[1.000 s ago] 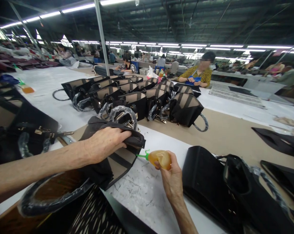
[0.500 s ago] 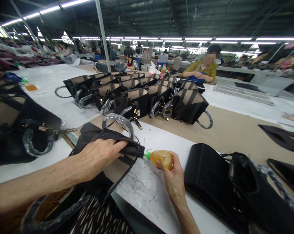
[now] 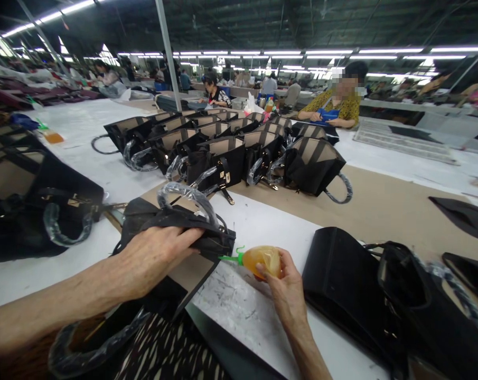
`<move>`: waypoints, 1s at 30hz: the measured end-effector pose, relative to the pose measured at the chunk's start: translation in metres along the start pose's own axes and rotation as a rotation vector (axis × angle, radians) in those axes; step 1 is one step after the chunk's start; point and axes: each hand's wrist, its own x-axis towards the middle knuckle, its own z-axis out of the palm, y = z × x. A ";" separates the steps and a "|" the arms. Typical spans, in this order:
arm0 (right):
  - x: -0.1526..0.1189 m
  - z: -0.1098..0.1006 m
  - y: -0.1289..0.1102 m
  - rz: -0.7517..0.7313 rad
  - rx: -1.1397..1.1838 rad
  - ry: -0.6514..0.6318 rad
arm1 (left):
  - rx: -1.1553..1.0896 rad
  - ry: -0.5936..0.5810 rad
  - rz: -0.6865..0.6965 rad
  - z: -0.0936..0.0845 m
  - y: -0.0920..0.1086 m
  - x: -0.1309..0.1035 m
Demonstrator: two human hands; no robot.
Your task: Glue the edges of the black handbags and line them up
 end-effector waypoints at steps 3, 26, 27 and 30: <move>-0.004 -0.002 -0.001 0.035 0.009 -0.019 | 0.006 -0.043 0.005 -0.001 0.003 -0.004; -0.032 0.006 0.000 0.195 0.064 -0.045 | 0.049 0.040 -0.003 0.009 0.008 -0.011; -0.034 0.006 0.000 0.193 0.063 -0.047 | 0.050 0.048 0.001 0.010 0.007 -0.012; -0.040 0.006 0.000 0.198 0.067 -0.064 | 0.047 0.043 0.011 0.011 0.006 -0.012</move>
